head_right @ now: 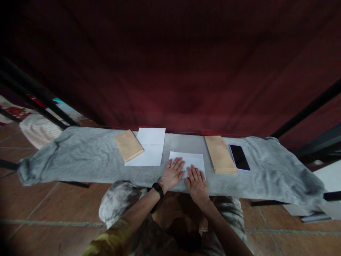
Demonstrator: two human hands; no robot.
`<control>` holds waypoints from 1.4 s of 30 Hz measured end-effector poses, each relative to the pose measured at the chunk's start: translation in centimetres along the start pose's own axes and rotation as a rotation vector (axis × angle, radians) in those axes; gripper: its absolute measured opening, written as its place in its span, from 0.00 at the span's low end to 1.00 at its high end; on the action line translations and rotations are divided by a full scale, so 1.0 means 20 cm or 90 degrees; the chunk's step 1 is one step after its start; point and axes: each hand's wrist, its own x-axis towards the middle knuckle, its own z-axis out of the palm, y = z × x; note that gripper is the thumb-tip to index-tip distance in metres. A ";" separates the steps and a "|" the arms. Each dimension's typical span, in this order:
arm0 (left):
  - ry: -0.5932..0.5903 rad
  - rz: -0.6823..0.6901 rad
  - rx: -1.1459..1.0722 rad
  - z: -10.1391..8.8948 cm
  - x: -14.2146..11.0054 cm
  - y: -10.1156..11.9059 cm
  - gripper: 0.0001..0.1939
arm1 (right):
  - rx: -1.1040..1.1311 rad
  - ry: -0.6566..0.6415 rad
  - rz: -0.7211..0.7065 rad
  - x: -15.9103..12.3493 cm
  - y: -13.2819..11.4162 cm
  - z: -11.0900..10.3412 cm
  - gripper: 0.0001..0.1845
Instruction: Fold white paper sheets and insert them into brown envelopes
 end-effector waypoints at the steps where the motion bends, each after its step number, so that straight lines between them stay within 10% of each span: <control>1: -0.001 0.000 0.000 0.00 0.00 0.00 0.26 | -0.001 -0.003 -0.007 -0.01 0.01 -0.01 0.28; 25: 0.000 -0.016 -0.014 0.04 0.00 -0.04 0.26 | 0.144 -0.188 -0.131 -0.04 0.29 -0.19 0.26; 33: 0.003 -0.020 -0.017 0.03 0.00 -0.03 0.25 | 0.135 -0.064 -0.033 0.22 0.15 -0.05 0.27; 42: -0.007 -0.023 -0.030 0.01 0.00 -0.01 0.25 | -0.014 -0.005 0.027 0.19 0.16 0.08 0.28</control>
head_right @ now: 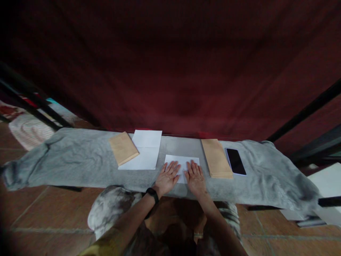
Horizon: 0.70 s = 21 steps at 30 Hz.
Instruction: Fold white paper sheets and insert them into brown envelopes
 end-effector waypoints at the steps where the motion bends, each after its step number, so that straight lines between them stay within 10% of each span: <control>1: -0.002 -0.001 -0.005 0.00 0.00 0.00 0.25 | -0.007 0.008 0.014 -0.01 0.02 0.00 0.29; 21: -0.003 -0.033 -0.012 0.00 0.00 0.00 0.26 | -0.012 0.067 0.048 -0.11 -0.07 -0.03 0.32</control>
